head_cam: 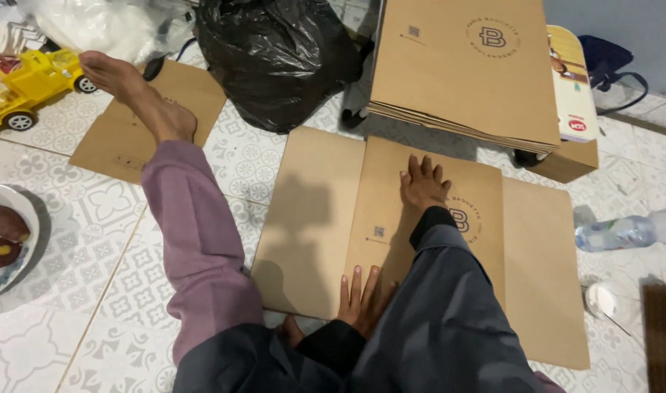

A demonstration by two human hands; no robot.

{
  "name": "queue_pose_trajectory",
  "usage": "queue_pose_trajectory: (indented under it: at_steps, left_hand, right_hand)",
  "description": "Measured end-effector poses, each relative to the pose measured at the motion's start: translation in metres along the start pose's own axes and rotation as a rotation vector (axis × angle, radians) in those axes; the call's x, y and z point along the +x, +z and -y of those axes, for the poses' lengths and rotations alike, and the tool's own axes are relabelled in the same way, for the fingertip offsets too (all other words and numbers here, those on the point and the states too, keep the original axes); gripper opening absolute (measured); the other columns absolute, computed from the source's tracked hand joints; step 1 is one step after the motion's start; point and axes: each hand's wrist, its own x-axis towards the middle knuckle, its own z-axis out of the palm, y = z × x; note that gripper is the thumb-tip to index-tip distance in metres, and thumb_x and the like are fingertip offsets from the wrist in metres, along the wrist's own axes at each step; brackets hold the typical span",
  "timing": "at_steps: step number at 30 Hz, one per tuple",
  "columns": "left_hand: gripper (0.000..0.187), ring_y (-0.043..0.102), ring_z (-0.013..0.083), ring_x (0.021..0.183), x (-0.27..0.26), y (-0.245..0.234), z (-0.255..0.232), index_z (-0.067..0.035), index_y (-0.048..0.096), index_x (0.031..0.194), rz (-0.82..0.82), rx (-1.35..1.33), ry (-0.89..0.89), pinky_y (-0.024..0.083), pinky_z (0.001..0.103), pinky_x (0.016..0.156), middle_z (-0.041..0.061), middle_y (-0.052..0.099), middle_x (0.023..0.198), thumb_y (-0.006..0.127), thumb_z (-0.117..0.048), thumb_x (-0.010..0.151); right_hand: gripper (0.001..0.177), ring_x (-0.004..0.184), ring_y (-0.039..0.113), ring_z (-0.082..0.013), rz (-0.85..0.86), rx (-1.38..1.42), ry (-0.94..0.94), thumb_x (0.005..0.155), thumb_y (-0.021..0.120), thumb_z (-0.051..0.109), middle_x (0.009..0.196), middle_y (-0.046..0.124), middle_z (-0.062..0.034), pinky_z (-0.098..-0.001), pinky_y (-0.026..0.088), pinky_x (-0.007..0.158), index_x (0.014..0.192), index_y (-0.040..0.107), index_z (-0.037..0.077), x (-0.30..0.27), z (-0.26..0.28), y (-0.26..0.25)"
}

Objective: The person sits on the floor and assembles flat cardboard sheets into boxes. They fold the flaps, apply glue to the seams, and press the sides together to form the box structure. The process is repeated for multiple boxes.

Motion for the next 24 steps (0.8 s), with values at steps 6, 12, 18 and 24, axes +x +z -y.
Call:
queue_pose_trajectory:
  at_steps: [6, 12, 18, 24]
  left_hand:
    - [0.112, 0.018, 0.0327, 0.160, 0.001, -0.001, 0.010, -0.014, 0.021, 0.160, 0.041, -0.152, 0.070, 0.013, 0.051, 0.128, 0.010, 0.016, 0.172, 0.036, -0.088, 0.077]
    - [0.106, 0.033, 0.0377, 0.151, -0.004, 0.006, -0.012, -0.006, 0.023, 0.156, -0.026, -0.148, -0.036, 0.030, 0.050, 0.119, 0.018, 0.026, 0.165, 0.043, -0.076, 0.079]
    - [0.063, 0.053, 0.0283, 0.123, -0.019, 0.006, -0.023, -0.005, 0.053, 0.125, -0.038, -0.249, 0.049, 0.038, 0.041, 0.105, 0.012, 0.055, 0.129, 0.056, -0.054, 0.085]
    - [0.076, 0.000, 0.0536, 0.153, -0.482, -0.114, 0.158, -0.029, 0.016, 0.163, 1.056, 1.255, 0.934, -0.002, 0.071, 0.119, 0.021, 0.004, 0.170, 0.037, -0.061, 0.097]
  right_hand:
    - [0.075, 0.158, 0.003, -0.0361, 0.109, 0.032, 0.039, 0.095, 0.023, 0.066, 0.174, 0.004, 0.0016, -0.0687, 0.011, 0.120, 0.164, 0.011, 0.039, 0.006, 0.000, -0.011]
    - [0.079, 0.159, 0.000, -0.0362, 0.034, 0.113, -0.001, 0.094, 0.024, 0.068, 0.174, 0.003, -0.0044, -0.0674, 0.007, 0.121, 0.164, 0.013, 0.034, -0.019, -0.002, 0.001]
    - [0.071, 0.158, 0.003, -0.0364, -0.037, 0.052, -0.108, 0.101, 0.023, 0.061, 0.173, 0.006, -0.0097, -0.0668, 0.010, 0.120, 0.164, 0.014, 0.029, -0.091, -0.007, 0.010]
    - [0.063, 0.157, 0.014, -0.0402, 0.027, 0.047, -0.273, 0.107, 0.037, 0.052, 0.171, 0.016, -0.0168, -0.0642, 0.019, 0.122, 0.163, 0.030, 0.027, -0.192, -0.036, 0.002]
